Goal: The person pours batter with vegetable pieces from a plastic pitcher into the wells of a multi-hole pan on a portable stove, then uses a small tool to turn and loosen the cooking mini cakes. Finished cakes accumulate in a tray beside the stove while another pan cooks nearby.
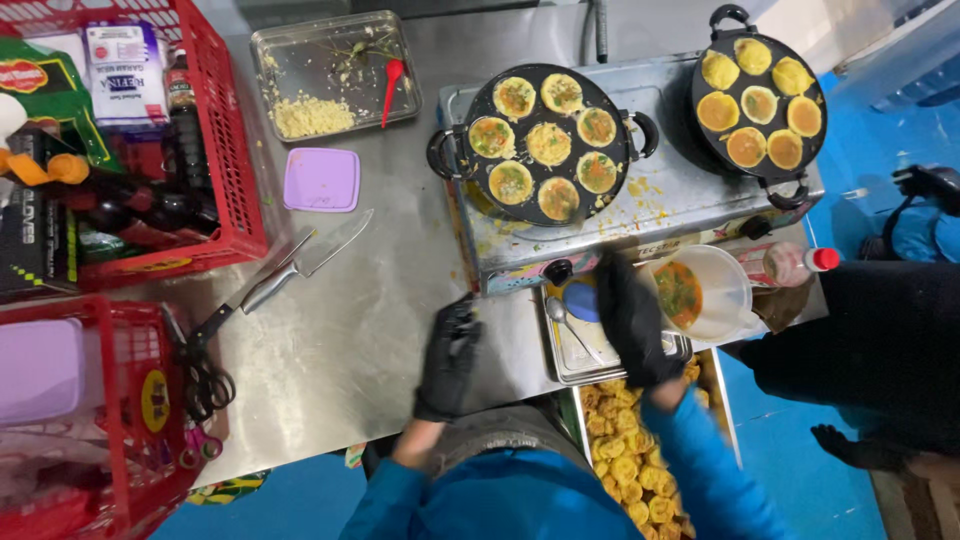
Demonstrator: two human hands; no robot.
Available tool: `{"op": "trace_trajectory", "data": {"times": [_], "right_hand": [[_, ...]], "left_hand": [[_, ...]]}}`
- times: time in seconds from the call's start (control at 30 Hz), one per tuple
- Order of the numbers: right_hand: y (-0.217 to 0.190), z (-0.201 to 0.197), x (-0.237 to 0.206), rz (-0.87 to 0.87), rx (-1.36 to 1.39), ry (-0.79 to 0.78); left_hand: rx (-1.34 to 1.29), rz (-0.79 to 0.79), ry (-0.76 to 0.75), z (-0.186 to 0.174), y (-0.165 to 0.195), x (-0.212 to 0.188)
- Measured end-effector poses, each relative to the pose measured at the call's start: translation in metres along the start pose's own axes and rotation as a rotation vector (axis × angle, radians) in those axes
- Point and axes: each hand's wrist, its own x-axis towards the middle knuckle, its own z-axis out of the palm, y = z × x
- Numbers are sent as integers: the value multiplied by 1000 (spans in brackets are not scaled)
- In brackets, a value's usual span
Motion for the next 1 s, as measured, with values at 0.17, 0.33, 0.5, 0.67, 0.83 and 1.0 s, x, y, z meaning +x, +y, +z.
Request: {"op": "trace_trajectory", "data": {"times": [0.17, 0.33, 0.5, 0.67, 0.83, 1.0], "right_hand": [[-17, -22, 133, -122, -518, -202], [-34, 27, 202, -85, -533, -187], [-46, 74, 213, -130, -425, -174], [-65, 101, 230, -58, -364, -236], [-76, 103, 243, -119, -500, -188], [-91, 107, 238, -120, -519, -138]], "left_hand": [[254, -55, 285, -102, -64, -9], [744, -126, 468, -178, -78, -25], [1055, -134, 403, -216, -77, -13], [1017, -176, 369, -231, -82, -2], [1018, -183, 387, -246, -94, 1], [1021, -210, 408, -255, -104, -2]]}}
